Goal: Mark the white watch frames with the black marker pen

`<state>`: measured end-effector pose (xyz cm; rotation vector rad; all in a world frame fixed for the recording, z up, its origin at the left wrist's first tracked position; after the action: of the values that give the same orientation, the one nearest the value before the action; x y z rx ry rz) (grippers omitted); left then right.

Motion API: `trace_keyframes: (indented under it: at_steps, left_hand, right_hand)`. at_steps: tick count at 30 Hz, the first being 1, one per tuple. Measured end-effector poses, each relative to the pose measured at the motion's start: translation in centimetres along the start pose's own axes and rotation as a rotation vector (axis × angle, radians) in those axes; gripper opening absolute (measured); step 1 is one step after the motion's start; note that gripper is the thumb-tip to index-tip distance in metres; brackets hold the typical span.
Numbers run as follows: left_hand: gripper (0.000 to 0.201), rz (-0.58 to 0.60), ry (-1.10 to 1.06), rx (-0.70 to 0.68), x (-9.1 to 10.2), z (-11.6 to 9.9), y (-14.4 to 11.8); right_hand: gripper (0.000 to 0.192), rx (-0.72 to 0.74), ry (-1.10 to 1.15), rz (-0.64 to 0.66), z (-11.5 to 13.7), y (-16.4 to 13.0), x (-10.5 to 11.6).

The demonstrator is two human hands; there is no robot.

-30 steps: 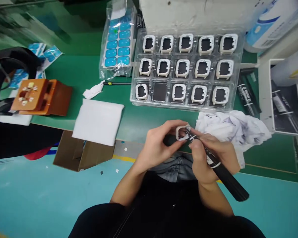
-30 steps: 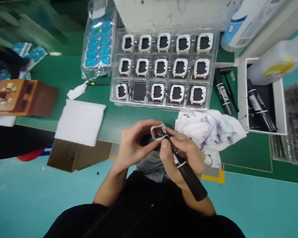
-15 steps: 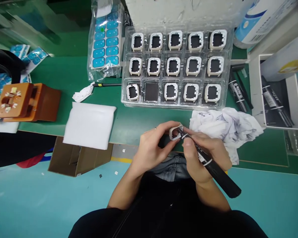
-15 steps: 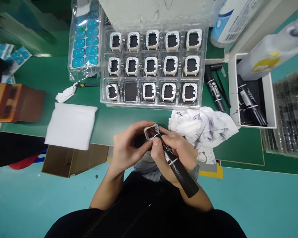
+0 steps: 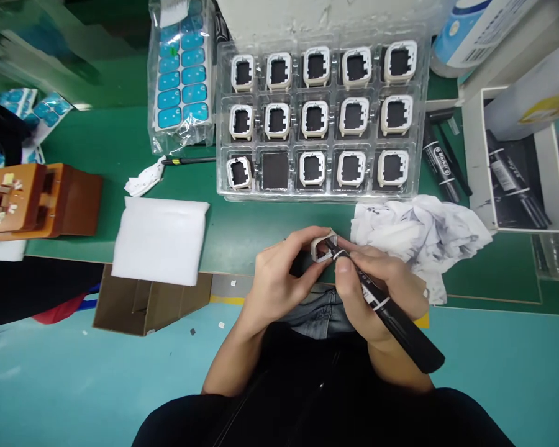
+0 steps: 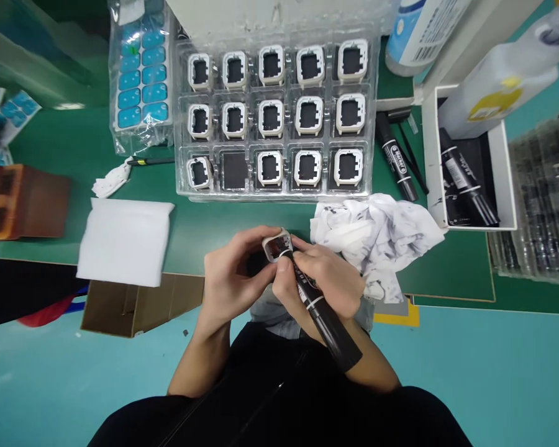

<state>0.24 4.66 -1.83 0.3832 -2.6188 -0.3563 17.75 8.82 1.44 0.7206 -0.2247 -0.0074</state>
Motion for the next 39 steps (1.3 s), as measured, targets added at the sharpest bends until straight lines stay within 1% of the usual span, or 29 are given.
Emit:
trace_keyframes:
  at_steps: [2, 6, 9, 11, 13, 15, 17, 21, 24, 28, 30, 33, 35, 39]
  left_hand:
    - [0.036, 0.001, -0.003, 0.0, 0.0, 0.1, 0.0]
    - [0.039, -0.011, -0.021, -0.014, 0.1, 0.0, 0.0]
    - [0.039, -0.002, -0.046, 0.004, 0.1, 0.2, 0.1]
    - [0.041, -0.001, -0.095, 0.03, 0.2, 0.5, 0.2]
    - [0.046, 0.0, -0.17, 0.067, 0.2, 0.8, 0.3]
    - [0.053, 0.003, -0.237, 0.103, 0.2, 0.9, 0.4]
    - [0.058, 0.007, -0.271, 0.129, 0.2, 1.0, 0.6]
    - [0.056, -0.004, -0.314, 0.128, 0.2, 0.7, 0.9]
    - [0.056, -0.004, -0.342, 0.116, 0.2, 0.6, 1.0]
    - [0.059, -0.002, -0.336, 0.087, 0.2, 0.7, 1.0]
    - [0.059, -0.002, -0.339, 0.067, 0.2, 0.8, 1.0]
    - [0.057, 0.0, -0.341, 0.045, 0.2, 0.7, 1.0]
    - [0.054, 0.0, -0.334, 0.038, 0.2, 0.7, 1.1]
    - [0.056, -0.001, -0.342, 0.048, 0.1, 0.8, 1.1]
  right_hand:
    - [0.025, -0.003, -0.02, 0.015, 0.1, 0.0, -0.1]
    - [0.02, -0.011, -0.026, -0.036, 0.2, 0.0, 0.1]
    - [0.018, -0.019, -0.034, -0.03, 0.0, 0.0, 0.1]
    - [0.018, -0.044, -0.001, -0.009, -0.3, -0.2, 0.1]
    - [0.017, -0.098, 0.061, -0.011, -0.9, -0.5, 0.3]
    - [0.013, -0.152, 0.123, -0.029, -1.4, -0.8, 0.7]
    - [0.009, -0.192, 0.178, -0.016, -1.7, -1.0, 0.7]
    - [0.008, -0.221, 0.206, -0.006, -1.6, -0.7, 0.7]
    - [0.007, -0.218, 0.203, -0.026, -1.4, -0.5, 0.9]
    - [0.008, -0.225, 0.214, 0.007, -1.5, -0.6, 0.5]
    - [0.011, -0.192, 0.214, 0.002, -1.4, -0.8, 0.5]
    - [0.021, -0.13, 0.179, -0.065, -1.2, -1.2, 0.6]
    - [0.023, -0.119, 0.138, -0.087, -1.2, -1.3, 0.6]
    - [0.025, -0.095, 0.098, -0.074, -1.0, -1.2, 0.3]
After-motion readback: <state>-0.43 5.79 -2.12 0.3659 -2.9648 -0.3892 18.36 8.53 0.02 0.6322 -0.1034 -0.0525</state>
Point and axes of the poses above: each hand's wrist, its own y-axis towards the middle knuckle, its own x-axis out of the back of the hand, z = x × y, the point moved 8 cm from there along y, towards the middle knuckle, and after that the axes turned 3 degrees about -z, right-handed, at the moved point
